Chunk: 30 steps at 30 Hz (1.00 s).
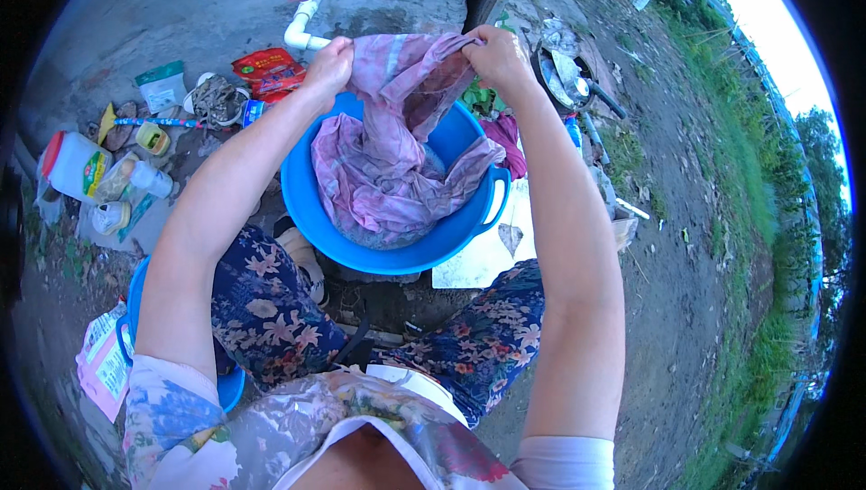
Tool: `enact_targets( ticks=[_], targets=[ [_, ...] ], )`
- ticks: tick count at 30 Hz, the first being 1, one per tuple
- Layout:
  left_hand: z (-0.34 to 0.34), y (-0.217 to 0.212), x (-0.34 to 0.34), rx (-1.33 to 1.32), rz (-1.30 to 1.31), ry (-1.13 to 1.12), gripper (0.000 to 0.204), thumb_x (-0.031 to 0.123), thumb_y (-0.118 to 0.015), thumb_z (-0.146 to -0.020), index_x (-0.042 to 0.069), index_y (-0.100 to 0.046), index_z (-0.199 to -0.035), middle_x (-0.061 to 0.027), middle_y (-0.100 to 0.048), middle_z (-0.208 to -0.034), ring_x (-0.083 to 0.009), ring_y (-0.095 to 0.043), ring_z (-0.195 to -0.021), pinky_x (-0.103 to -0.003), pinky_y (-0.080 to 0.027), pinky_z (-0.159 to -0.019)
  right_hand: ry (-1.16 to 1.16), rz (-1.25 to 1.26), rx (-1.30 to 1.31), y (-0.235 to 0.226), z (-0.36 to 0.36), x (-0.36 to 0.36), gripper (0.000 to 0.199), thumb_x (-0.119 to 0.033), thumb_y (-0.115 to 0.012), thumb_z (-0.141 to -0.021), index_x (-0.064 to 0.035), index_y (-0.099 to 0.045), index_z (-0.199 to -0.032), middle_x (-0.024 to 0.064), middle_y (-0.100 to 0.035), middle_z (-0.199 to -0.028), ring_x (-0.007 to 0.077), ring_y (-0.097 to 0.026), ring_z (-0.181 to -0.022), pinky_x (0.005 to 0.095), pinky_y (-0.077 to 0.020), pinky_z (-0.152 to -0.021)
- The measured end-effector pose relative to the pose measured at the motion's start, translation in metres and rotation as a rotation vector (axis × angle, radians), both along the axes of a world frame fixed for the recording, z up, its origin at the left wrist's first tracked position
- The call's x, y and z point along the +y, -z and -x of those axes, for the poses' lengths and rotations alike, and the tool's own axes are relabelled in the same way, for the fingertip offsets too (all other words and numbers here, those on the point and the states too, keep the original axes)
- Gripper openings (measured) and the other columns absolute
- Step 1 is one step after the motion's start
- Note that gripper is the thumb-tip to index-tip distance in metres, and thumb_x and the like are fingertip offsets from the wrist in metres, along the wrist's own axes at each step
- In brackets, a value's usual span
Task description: The person washes clothes by hand in a blue basin outdoors. They scrub and rinse a pink garment, wring it out, and then add more clothes to the basin to continue washing.
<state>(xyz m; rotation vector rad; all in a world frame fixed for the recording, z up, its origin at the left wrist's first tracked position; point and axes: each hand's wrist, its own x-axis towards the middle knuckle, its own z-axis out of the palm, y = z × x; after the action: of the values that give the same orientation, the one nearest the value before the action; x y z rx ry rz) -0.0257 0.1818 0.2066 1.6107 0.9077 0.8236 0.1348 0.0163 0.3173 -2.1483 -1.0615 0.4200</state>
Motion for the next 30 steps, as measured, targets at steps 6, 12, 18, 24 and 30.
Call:
enact_targets(
  ticks=[6, 12, 18, 24, 30],
  targets=[
    [-0.007, -0.055, -0.039, -0.321, 0.142, 0.211, 0.024, 0.017, -0.049, -0.092, 0.005, -0.059, -0.110, -0.0029, -0.061, -0.097, -0.0109, -0.055, -0.087, -0.026, -0.045, -0.077, -0.273, -0.292, 0.180, 0.041, 0.023, 0.007, 0.040, -0.012, -0.066, -0.076, -0.0061, -0.058, -0.114, 0.0090, -0.064, -0.095, 0.0169, -0.061, -0.088, 0.0342, -0.0506, -0.079],
    [-0.009, -0.061, -0.048, -0.455, -0.032, 0.348, 0.039, 0.032, -0.064, -0.083, 0.005, -0.061, -0.110, -0.0112, -0.064, -0.100, -0.0155, -0.059, -0.089, -0.029, -0.047, -0.079, 0.004, -0.303, 0.016, 0.026, 0.017, 0.027, 0.030, -0.015, -0.065, -0.075, -0.0009, -0.064, -0.101, 0.0127, -0.066, -0.087, 0.0192, -0.061, -0.079, 0.0332, -0.0481, -0.071],
    [0.024, -0.025, 0.004, 0.212, -0.199, 0.182, 0.030, 0.030, -0.072, -0.076, 0.005, -0.058, -0.087, -0.0041, -0.060, -0.076, -0.0119, -0.057, -0.068, -0.026, -0.047, -0.059, 0.140, -0.501, -0.035, -0.025, -0.028, 0.049, 0.027, -0.016, -0.064, -0.075, 0.0025, -0.066, -0.094, 0.0136, -0.066, -0.086, 0.0194, -0.061, -0.074, 0.0348, -0.0491, -0.066],
    [0.044, -0.031, -0.012, 0.387, -0.044, 0.687, 0.068, 0.034, -0.077, -0.069, 0.002, -0.047, -0.120, -0.0151, -0.055, -0.109, -0.0201, -0.054, -0.102, -0.033, -0.045, -0.084, -0.115, -0.653, 0.242, -0.127, -0.038, 0.060, 0.012, -0.007, -0.054, -0.081, 0.0001, -0.063, -0.085, 0.0060, -0.060, -0.072, 0.0163, -0.058, -0.058, 0.0312, -0.0451, -0.049],
    [0.049, -0.002, -0.005, 0.631, -0.353, 0.819, 0.121, 0.049, -0.080, -0.056, -0.007, -0.013, -0.140, -0.0276, -0.024, -0.143, -0.0364, -0.024, -0.134, -0.040, -0.022, -0.110, -0.047, -0.742, 0.061, -0.191, 0.017, 0.055, 0.018, -0.007, -0.049, -0.085, 0.0027, -0.059, -0.097, 0.0092, -0.062, -0.082, 0.0193, -0.062, -0.066, 0.0338, -0.0521, -0.056]
  ],
)
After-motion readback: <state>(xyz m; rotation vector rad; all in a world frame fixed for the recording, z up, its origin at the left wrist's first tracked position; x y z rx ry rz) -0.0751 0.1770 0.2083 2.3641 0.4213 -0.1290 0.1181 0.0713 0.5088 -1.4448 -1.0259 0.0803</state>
